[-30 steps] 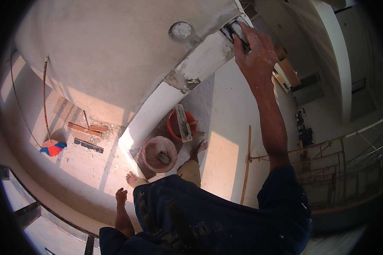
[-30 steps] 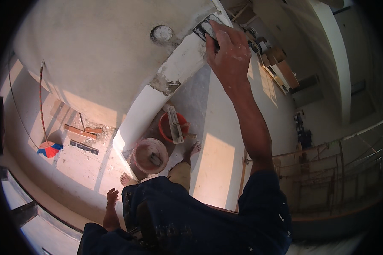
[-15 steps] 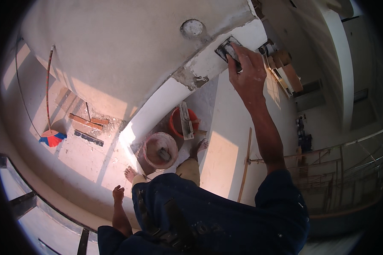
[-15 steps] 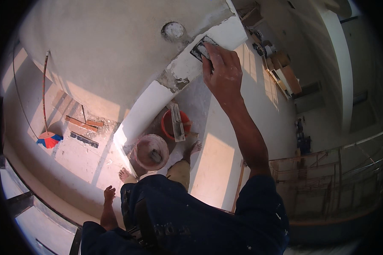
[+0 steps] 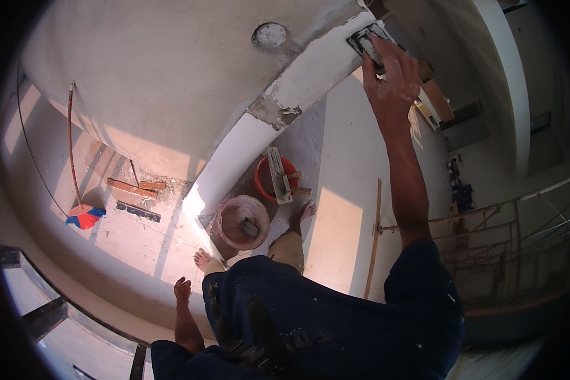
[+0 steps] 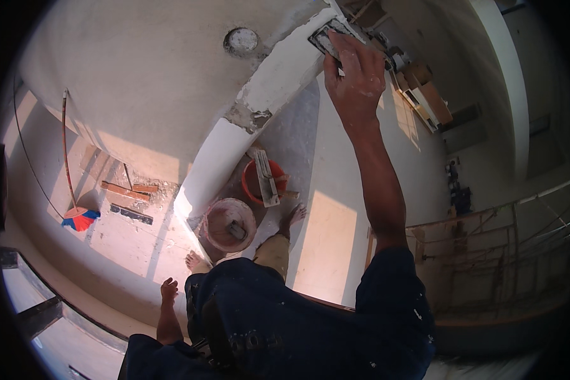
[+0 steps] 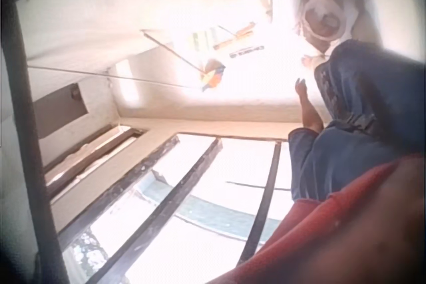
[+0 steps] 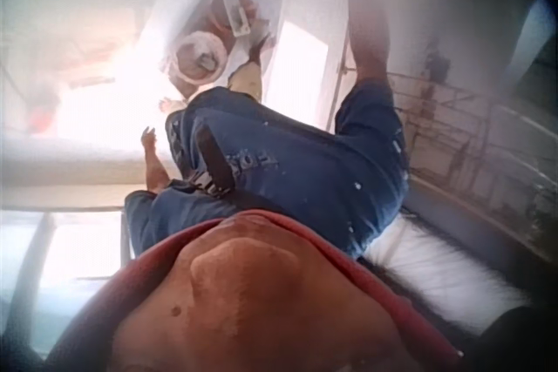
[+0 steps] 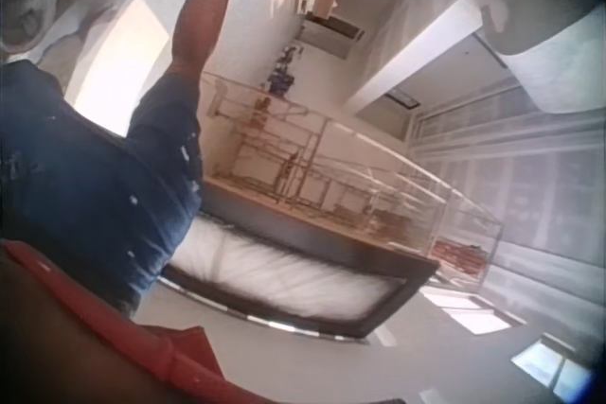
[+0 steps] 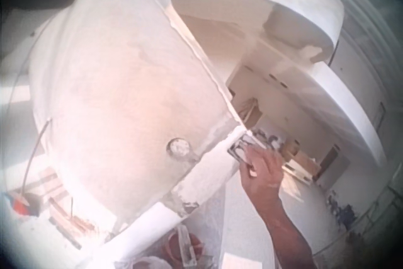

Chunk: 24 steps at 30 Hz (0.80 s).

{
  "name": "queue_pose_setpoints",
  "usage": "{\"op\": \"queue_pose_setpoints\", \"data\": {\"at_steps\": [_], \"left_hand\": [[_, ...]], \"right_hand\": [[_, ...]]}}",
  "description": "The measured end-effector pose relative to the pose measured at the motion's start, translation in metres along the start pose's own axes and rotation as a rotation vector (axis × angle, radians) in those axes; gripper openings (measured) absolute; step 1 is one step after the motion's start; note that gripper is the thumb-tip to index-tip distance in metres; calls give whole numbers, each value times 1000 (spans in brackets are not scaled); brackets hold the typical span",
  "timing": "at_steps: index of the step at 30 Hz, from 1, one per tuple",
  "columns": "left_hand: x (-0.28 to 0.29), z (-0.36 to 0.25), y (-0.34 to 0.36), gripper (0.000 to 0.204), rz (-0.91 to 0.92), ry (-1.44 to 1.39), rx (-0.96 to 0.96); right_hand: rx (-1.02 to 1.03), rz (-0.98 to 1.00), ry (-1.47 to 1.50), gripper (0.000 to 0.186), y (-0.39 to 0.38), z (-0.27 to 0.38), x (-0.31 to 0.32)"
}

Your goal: The person applies white putty to the corner and surface of a concrete pillar using a putty knife, smoothing it out with repeated strokes.

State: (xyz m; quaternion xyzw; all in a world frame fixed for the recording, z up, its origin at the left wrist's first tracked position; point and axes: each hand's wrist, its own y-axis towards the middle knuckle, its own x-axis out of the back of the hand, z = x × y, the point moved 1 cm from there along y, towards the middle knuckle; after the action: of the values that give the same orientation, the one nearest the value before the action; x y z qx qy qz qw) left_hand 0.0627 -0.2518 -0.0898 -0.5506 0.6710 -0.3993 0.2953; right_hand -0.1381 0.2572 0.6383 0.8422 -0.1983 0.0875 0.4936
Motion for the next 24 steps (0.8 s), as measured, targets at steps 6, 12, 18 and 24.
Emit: {"op": "queue_pose_setpoints", "data": {"at_steps": [6,12,18,24], "left_hand": [[-4,0,-11,54,-54,-36,12],[-1,7,-19,58,-12,96,58],[4,-1,-29,52,-68,23,51],[4,-10,-24,53,-63,36,10]], "right_hand": [[-238,127,331,36,-32,29,-2],[-217,477,554,42,-105,87,-3],[-139,270,398,45,-88,59,-10],[-5,366,469,50,-125,85,-5]]}}
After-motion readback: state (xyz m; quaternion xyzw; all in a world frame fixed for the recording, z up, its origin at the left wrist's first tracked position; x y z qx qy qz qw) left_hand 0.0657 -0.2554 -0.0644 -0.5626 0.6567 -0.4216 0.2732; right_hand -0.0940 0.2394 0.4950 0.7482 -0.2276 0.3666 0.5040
